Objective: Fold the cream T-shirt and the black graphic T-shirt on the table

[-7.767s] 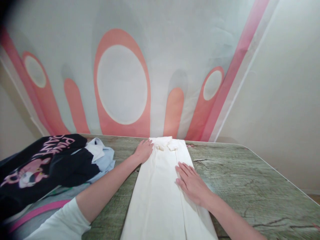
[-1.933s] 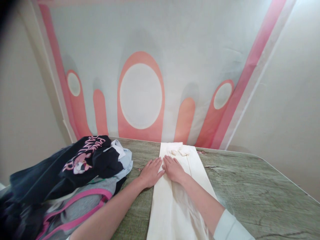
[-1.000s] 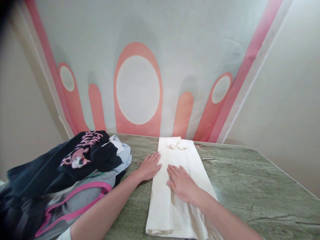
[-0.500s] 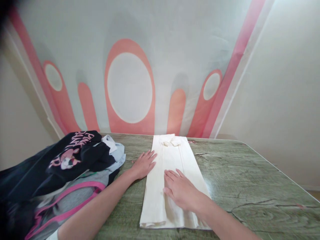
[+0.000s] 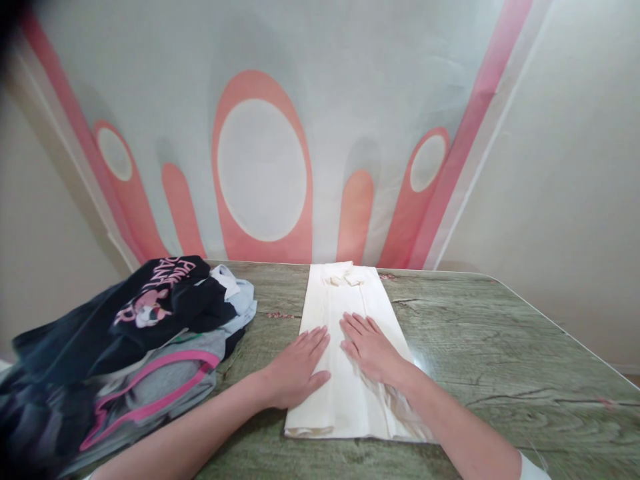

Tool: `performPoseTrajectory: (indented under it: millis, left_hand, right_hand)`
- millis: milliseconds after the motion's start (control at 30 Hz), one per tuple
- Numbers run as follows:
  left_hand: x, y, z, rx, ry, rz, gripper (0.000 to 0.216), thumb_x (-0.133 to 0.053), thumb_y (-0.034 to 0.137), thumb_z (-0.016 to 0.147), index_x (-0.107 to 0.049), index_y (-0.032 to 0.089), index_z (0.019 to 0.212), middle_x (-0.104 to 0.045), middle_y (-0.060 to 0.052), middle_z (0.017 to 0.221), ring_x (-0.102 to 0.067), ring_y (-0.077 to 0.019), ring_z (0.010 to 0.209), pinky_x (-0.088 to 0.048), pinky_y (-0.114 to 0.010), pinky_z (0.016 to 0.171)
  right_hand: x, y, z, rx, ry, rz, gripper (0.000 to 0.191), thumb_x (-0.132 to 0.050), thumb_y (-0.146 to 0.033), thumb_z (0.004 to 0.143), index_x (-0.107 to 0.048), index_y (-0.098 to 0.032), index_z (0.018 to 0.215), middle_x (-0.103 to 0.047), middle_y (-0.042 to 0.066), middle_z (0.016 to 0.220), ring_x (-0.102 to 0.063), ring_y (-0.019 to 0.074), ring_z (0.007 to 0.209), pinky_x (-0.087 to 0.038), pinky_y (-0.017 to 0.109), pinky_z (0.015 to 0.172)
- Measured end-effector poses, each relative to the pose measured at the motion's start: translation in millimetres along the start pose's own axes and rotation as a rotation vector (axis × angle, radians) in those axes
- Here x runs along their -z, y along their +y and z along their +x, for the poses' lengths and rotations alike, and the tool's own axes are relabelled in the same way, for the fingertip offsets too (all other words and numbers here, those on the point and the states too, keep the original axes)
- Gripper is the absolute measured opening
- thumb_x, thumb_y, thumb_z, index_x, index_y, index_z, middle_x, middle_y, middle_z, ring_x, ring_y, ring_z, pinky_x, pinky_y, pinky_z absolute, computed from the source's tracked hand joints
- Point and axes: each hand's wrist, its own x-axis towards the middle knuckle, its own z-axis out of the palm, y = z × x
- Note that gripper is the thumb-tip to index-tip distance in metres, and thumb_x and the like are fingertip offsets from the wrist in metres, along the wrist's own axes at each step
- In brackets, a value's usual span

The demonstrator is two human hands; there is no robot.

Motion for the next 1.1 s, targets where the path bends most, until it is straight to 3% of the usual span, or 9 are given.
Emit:
performPoseTrajectory:
  millis: [233, 400, 567, 667, 767, 933, 1100]
  left_hand:
    - [9.8, 34.2, -31.6, -0.131, -0.06, -0.117, 0.058, -0.022, 0.045, 0.091, -0.016, 0.012, 0.139, -0.011, -0.011, 0.146, -0.005, -0.0212, 0.133, -0.01, -0.036, 0.108]
    - [32.6, 38.3, -55.3, -0.206, -0.137, -0.323, 0.056, -0.039, 0.04, 0.088, -0.022, 0.021, 0.137, -0.022, -0.007, 0.144, -0.02, -0.0217, 0.13, -0.02, -0.034, 0.106]
    - [43.1, 29.0, -75.7, 0.043, -0.043, -0.388, 0.045, -0.065, 0.039, 0.069, -0.047, 0.024, 0.108, -0.048, -0.005, 0.114, -0.045, -0.0208, 0.104, -0.036, -0.03, 0.089]
    - [37.6, 26.7, -82.0, 0.15, -0.021, -0.409, 0.035, -0.068, 0.033, 0.065, -0.048, 0.022, 0.092, -0.05, -0.001, 0.095, -0.048, -0.0166, 0.086, -0.039, -0.025, 0.075]
    - [31.1, 28.0, -82.9, 0.159, -0.014, -0.47, 0.021, -0.061, 0.023, 0.071, -0.047, 0.022, 0.087, -0.051, 0.002, 0.087, -0.048, -0.0124, 0.076, -0.037, -0.021, 0.067]
    - [28.6, 33.2, -81.9, 0.143, -0.007, -0.487, 0.012, -0.052, 0.014, 0.073, -0.048, 0.021, 0.081, -0.051, 0.002, 0.083, -0.047, -0.0117, 0.073, -0.036, -0.021, 0.065]
    - [30.8, 35.2, -82.3, 0.157, 0.005, -0.432, 0.015, -0.051, 0.014, 0.072, -0.047, 0.021, 0.085, -0.049, -0.002, 0.094, -0.047, -0.0157, 0.087, -0.038, -0.024, 0.075]
  right_hand:
    - [2.3, -0.6, -1.3, 0.006, 0.021, -0.022, 0.053, -0.022, -0.045, 0.09, -0.028, -0.021, 0.137, -0.023, 0.005, 0.144, -0.018, 0.0192, 0.132, -0.013, 0.042, 0.107]
    - [2.3, -1.7, -2.4, 0.001, 0.026, -0.015, 0.052, -0.023, -0.044, 0.09, -0.028, -0.022, 0.136, -0.023, 0.004, 0.144, -0.017, 0.0189, 0.132, -0.013, 0.041, 0.107]
    - [4.9, 4.0, -2.9, 0.014, -0.002, 0.021, 0.054, -0.025, -0.048, 0.089, -0.03, -0.021, 0.136, -0.024, 0.005, 0.143, -0.019, 0.0196, 0.131, -0.014, 0.04, 0.107]
    - [6.1, 11.2, -1.9, 0.002, 0.014, 0.036, 0.056, -0.022, -0.048, 0.089, -0.031, -0.018, 0.135, -0.025, 0.006, 0.143, -0.019, 0.0197, 0.131, -0.016, 0.038, 0.107]
    - [4.2, 17.3, -1.0, -0.051, 0.047, 0.0, 0.057, -0.021, -0.048, 0.089, -0.031, -0.016, 0.135, -0.023, 0.007, 0.144, -0.016, 0.0207, 0.132, -0.016, 0.039, 0.107]
    - [-1.9, 19.2, -1.3, -0.095, 0.034, -0.053, 0.059, -0.02, -0.051, 0.088, -0.028, -0.019, 0.137, -0.019, 0.007, 0.145, -0.013, 0.0218, 0.133, -0.013, 0.042, 0.107]
    - [-3.5, 10.4, -1.0, -0.151, 0.036, -0.069, 0.06, -0.018, -0.052, 0.088, -0.027, -0.018, 0.137, -0.018, 0.007, 0.145, -0.012, 0.0221, 0.133, -0.011, 0.043, 0.107]
